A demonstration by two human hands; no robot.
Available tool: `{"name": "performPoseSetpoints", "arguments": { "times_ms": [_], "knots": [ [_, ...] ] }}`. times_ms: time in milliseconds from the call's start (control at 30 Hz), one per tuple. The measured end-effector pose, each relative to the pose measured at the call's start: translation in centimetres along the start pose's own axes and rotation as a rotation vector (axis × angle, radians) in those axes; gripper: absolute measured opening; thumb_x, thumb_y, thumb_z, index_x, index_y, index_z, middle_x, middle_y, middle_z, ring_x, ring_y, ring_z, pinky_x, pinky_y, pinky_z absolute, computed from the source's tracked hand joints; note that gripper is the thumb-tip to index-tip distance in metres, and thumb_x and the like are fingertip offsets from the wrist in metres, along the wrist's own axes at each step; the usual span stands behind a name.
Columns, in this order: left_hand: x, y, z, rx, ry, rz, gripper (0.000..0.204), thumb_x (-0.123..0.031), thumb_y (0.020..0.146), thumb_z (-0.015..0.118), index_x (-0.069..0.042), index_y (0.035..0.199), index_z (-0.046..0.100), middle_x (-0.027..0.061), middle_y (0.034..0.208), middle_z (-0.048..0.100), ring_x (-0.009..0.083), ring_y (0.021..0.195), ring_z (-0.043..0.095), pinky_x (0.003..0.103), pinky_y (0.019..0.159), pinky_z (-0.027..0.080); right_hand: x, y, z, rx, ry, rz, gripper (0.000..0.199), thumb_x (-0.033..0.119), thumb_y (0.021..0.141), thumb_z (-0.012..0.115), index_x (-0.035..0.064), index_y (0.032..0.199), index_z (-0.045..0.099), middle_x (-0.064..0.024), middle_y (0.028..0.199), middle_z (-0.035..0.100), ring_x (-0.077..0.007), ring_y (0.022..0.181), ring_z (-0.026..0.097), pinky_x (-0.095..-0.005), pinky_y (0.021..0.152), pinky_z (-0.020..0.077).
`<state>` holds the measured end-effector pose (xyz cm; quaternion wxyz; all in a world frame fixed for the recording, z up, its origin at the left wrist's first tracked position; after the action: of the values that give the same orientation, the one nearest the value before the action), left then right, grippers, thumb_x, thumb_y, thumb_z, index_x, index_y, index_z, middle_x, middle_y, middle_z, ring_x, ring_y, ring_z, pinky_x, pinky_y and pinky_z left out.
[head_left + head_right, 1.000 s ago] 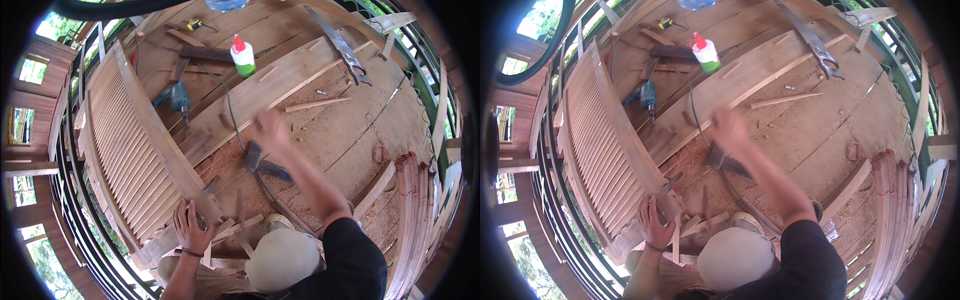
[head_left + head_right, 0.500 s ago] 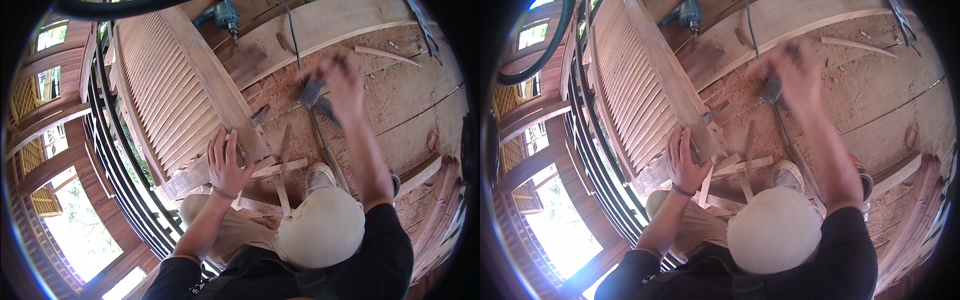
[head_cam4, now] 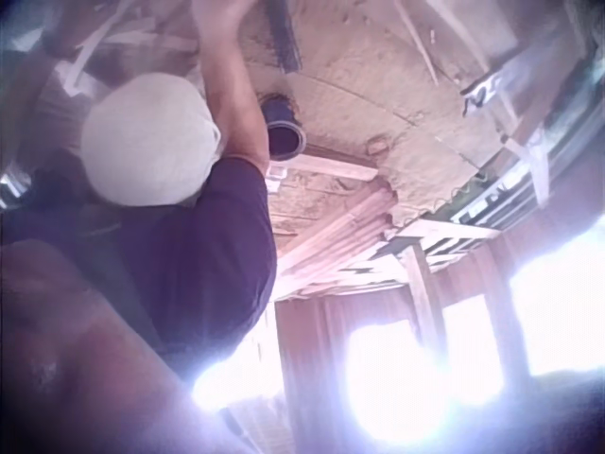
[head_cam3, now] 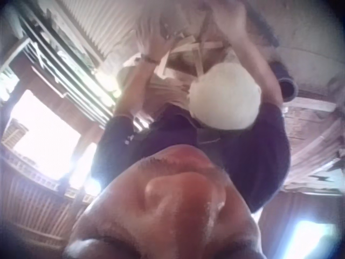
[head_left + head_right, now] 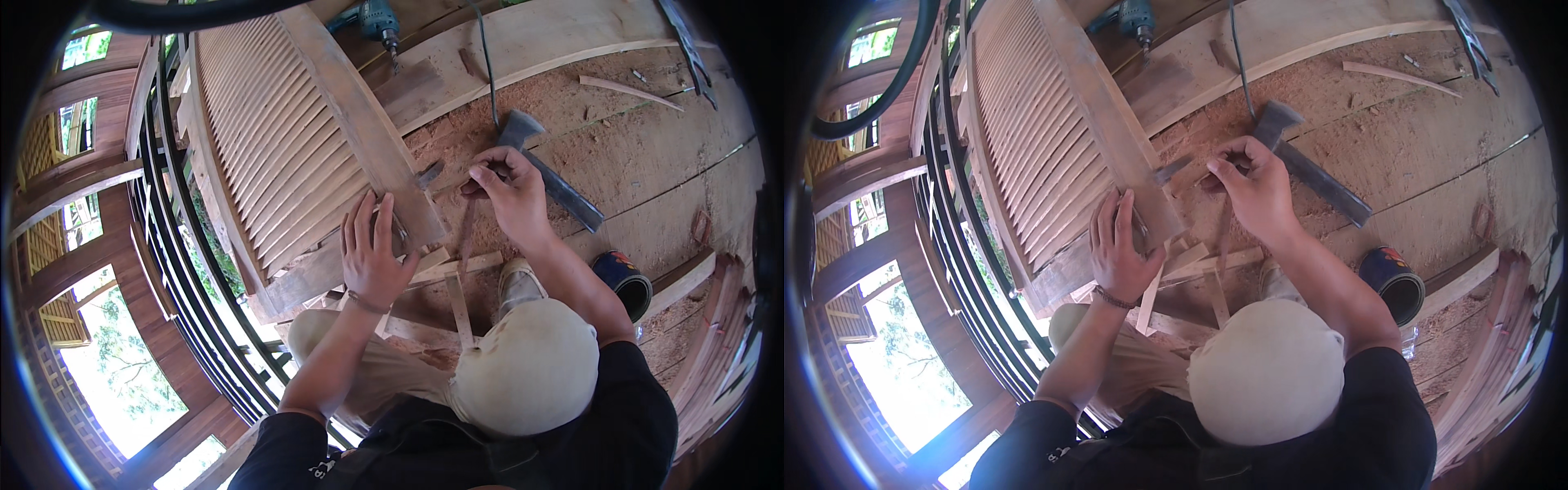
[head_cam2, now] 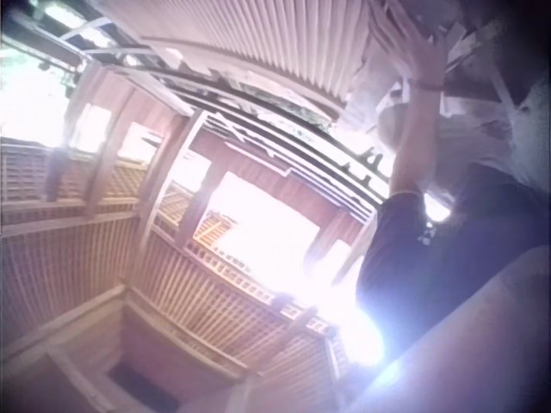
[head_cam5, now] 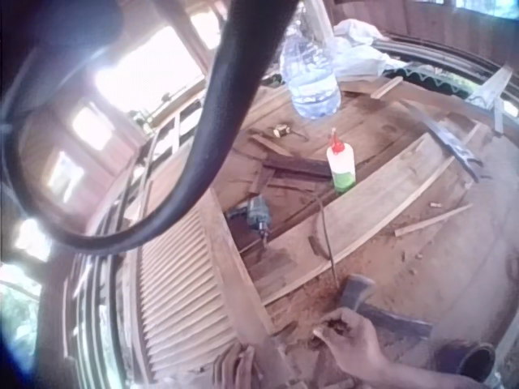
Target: The person assembles a wooden slatted structure by applying glue to small wooden pieces and inserting them into a frame. They use a hammer to secure the pieces and a brush to apply a finish from a can. The person moves around the structure to access different sections.
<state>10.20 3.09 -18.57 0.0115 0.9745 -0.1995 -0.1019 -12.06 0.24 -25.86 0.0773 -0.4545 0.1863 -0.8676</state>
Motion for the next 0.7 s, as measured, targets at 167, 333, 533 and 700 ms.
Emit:
{"name": "performPoseSetpoints", "arguments": {
  "times_ms": [167,333,533,700],
  "knots": [
    [0.1,-0.2,0.0,0.005,0.017,-0.011,0.098,-0.022,0.063,0.085,-0.012,0.152,0.042,0.0207,0.148,0.045,0.041,0.137,0.044,0.055,0.114,0.037,0.2,0.5,-0.9,0.158,-0.041,0.029,0.012,0.003,0.097,0.067,-0.0027,0.106,0.062,-0.0079,0.091,0.068,-0.0172,0.082,0.071,-0.0323,0.075,0.0615],
    [-0.1,-0.2,0.1,0.002,0.024,-0.017,0.098,-0.022,0.064,0.084,-0.013,0.152,0.042,0.0206,0.147,0.046,0.041,0.137,0.045,0.055,0.114,0.037,0.2,0.3,0.8,0.338,-0.395,0.019,0.011,0.003,0.094,0.07,-0.0048,0.101,0.069,-0.0072,0.091,0.07,-0.0107,0.079,0.068,-0.0262,0.07,0.0548],
    [-0.1,-0.1,0.1,0.002,0.015,0.008,0.098,-0.019,0.062,0.083,-0.009,0.151,0.043,0.0224,0.148,0.044,0.0439,0.133,0.046,0.055,0.111,0.04,-1.0,0.3,0.9,0.317,-0.367,0.027,0.014,0.005,0.093,0.068,-0.0036,0.104,0.072,-0.0069,0.095,0.072,-0.0099,0.081,0.066,-0.0282,0.073,0.0533],
    [0.0,-0.1,-0.1,0.012,0.016,-0.012,0.098,-0.023,0.064,0.085,-0.011,0.151,0.043,0.0208,0.146,0.047,0.0408,0.136,0.045,0.056,0.115,0.036,-1.8,-1.8,1.2,0.293,-0.509,-0.352,0.022,-0.001,0.09,0.062,-0.0012,0.109,0.072,-0.0087,0.099,0.072,-0.0134,0.092,0.067,-0.0309,0.08,0.0532]
  ]
}}
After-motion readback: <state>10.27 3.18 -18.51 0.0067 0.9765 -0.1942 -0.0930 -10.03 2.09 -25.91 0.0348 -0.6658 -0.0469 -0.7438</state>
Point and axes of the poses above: each hand's wrist, its own y-axis towards the middle knuckle, its own z-axis out of the palm, x = y × z, the point moved 3 cm from there along y, towards the middle knuckle
